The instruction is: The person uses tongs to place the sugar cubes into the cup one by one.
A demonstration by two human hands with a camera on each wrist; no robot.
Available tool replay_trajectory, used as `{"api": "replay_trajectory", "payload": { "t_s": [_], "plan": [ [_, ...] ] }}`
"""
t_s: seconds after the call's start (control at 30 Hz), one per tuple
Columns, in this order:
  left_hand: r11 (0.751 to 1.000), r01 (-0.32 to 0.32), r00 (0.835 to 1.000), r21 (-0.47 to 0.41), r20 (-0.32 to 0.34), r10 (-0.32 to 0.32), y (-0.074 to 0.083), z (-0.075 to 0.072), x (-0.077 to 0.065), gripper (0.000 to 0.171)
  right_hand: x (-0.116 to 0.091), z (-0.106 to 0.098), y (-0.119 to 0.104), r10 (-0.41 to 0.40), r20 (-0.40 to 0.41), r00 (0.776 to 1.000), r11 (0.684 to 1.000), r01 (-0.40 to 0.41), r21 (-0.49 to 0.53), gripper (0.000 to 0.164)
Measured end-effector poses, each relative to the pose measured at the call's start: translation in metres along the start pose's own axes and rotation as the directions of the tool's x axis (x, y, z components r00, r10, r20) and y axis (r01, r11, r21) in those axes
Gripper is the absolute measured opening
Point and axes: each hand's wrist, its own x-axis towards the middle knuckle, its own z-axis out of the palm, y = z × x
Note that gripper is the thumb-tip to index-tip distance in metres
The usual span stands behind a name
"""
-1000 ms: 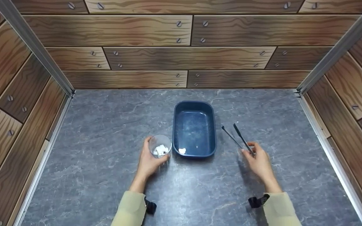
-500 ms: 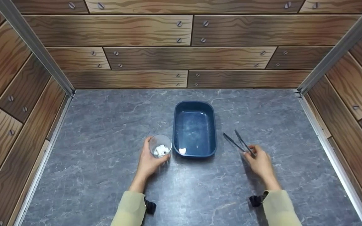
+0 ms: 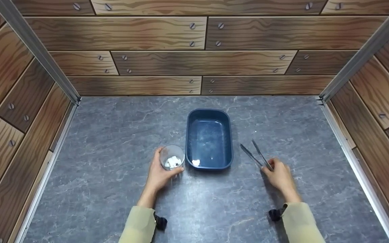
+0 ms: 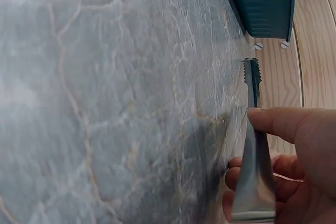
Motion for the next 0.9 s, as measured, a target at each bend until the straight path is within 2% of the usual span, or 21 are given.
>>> {"api": "replay_trajectory", "payload": {
  "t_s": [0.23, 0.63, 0.73, 0.9],
  "plan": [
    [0.999, 0.037, 0.999, -0.016, 0.029, -0.037, 0.002, -0.001, -0.001, 0.105, 0.000, 0.000, -0.002, 0.034, 0.048, 0.998, 0.998, -0.032, -0.046, 0.035],
    [0.998, 0.018, 0.997, -0.060, 0.076, -0.014, 0.000, -0.006, -0.001, 0.105, -0.001, -0.003, -0.003, 0.006, 0.071, 0.997, 0.999, -0.003, -0.049, 0.047],
    [0.994, -0.009, 0.997, -0.109, 0.071, 0.017, -0.001, -0.008, 0.000, 0.095, -0.002, -0.008, -0.005, 0.001, 0.075, 0.997, 0.999, 0.001, -0.034, 0.051],
    [0.983, -0.072, 0.996, -0.169, 0.036, 0.079, 0.000, -0.018, 0.005, 0.061, -0.003, -0.022, -0.009, -0.077, 0.045, 0.996, 0.997, 0.078, -0.024, 0.055]
  ]
}}
